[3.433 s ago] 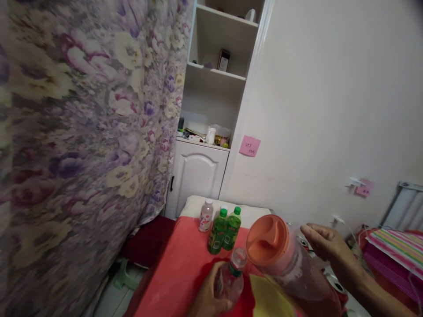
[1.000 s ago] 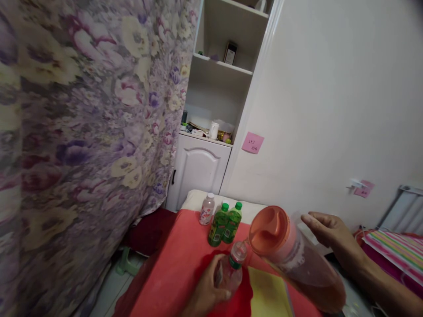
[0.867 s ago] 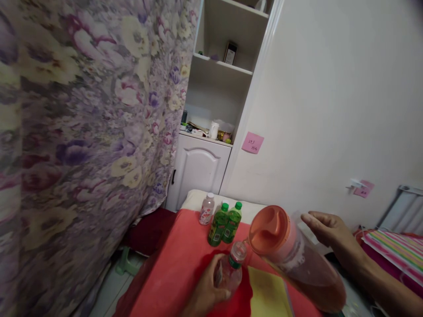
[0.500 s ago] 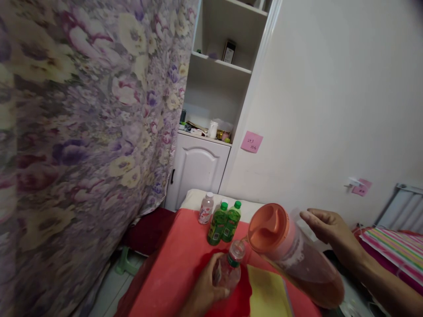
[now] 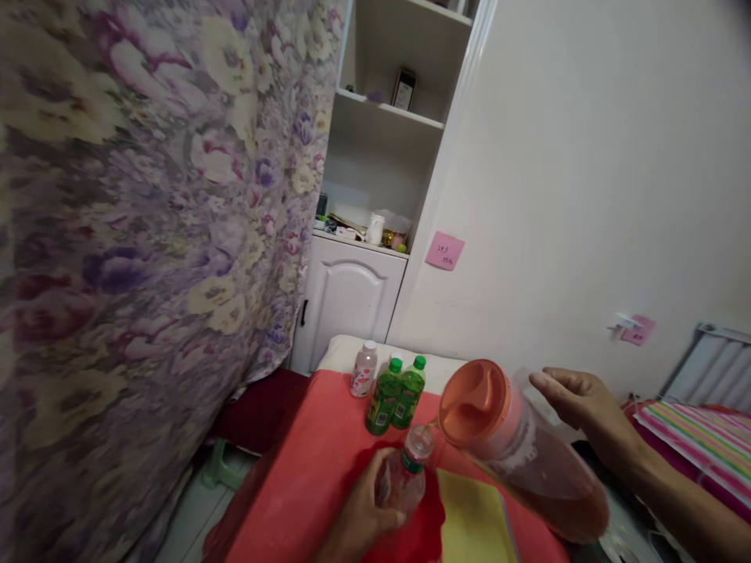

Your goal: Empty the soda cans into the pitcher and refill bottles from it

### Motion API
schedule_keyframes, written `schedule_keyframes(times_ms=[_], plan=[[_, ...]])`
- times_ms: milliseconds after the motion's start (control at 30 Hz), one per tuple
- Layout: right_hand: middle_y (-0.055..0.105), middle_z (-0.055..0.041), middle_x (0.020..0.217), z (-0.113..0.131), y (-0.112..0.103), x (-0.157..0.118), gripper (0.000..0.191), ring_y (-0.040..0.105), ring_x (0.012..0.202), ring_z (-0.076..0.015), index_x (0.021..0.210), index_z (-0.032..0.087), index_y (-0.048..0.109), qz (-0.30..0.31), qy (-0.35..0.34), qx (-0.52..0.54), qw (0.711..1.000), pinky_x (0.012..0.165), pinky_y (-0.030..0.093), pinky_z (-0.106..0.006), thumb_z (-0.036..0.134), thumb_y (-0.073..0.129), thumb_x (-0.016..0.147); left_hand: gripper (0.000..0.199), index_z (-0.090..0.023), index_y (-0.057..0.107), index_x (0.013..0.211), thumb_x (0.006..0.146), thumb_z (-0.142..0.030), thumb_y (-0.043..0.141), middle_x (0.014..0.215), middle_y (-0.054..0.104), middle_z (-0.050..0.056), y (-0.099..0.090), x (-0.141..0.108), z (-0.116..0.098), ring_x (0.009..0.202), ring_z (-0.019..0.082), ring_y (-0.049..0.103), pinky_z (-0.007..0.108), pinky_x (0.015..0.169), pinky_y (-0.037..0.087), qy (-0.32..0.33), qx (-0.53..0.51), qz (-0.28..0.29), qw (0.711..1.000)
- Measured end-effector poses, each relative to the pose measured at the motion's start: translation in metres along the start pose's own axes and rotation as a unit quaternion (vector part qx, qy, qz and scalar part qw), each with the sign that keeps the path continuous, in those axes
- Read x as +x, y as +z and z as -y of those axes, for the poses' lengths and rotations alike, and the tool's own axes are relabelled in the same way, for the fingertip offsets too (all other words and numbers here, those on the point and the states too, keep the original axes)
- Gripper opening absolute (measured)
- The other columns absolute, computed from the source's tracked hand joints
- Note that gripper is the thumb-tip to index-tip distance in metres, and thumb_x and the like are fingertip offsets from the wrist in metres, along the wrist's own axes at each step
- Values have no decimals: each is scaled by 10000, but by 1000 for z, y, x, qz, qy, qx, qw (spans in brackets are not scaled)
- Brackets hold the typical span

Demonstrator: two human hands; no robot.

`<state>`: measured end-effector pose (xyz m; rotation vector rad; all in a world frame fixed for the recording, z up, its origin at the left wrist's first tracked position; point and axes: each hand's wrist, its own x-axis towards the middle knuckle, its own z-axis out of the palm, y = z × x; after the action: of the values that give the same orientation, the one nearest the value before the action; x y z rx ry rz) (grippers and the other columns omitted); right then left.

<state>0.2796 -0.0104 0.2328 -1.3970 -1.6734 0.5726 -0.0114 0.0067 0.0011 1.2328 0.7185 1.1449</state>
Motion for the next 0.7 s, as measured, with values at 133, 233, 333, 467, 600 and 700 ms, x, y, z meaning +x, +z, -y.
schedule_keyframes(times_ms=[133,233,333,467,600,700], plan=[[235,81,558,-1,-1,1,617,175,549,-106,568,252,355,2,0,-3,1000,526,167,-288,775,604,780,655,-245,615,1093,478,-24,651,1044,718,12,2,0,-3,1055,304,632,389,902,449,-5,6,-33,999],[222,81,564,0,0,1,618,163,554,-108,570,254,345,4,-2,-1,1000,527,167,-292,774,603,781,649,-229,609,1072,453,-34,622,1061,714,31,5,-1,-7,1092,319,630,395,935,439,-6,3,-40,999],[210,81,566,0,0,1,618,159,552,-108,569,256,340,3,1,5,1000,523,160,-293,772,608,779,645,-232,600,1071,453,-46,628,1066,712,34,7,-2,-11,1102,315,625,385,926,444,-11,1,-45,999],[215,82,565,0,0,1,611,170,549,-107,566,254,351,0,0,3,1000,521,157,-292,763,611,781,637,-233,606,1065,457,-44,618,1036,718,25,7,-3,-12,1060,301,636,380,905,456,-11,1,-41,999],[231,79,560,1,0,1,604,188,551,-107,556,247,370,-1,-5,0,1000,527,168,-289,748,619,784,646,-224,604,1082,460,-52,628,1064,714,38,5,-2,-11,1076,315,634,389,911,457,-13,-1,-37,999],[233,79,552,3,1,0,609,183,542,-106,546,246,368,-2,-7,0,1000,519,171,-286,750,620,778,669,-236,599,1101,461,-43,637,1112,706,36,4,-2,-10,1145,329,607,394,961,436,-3,-10,-30,1000]])
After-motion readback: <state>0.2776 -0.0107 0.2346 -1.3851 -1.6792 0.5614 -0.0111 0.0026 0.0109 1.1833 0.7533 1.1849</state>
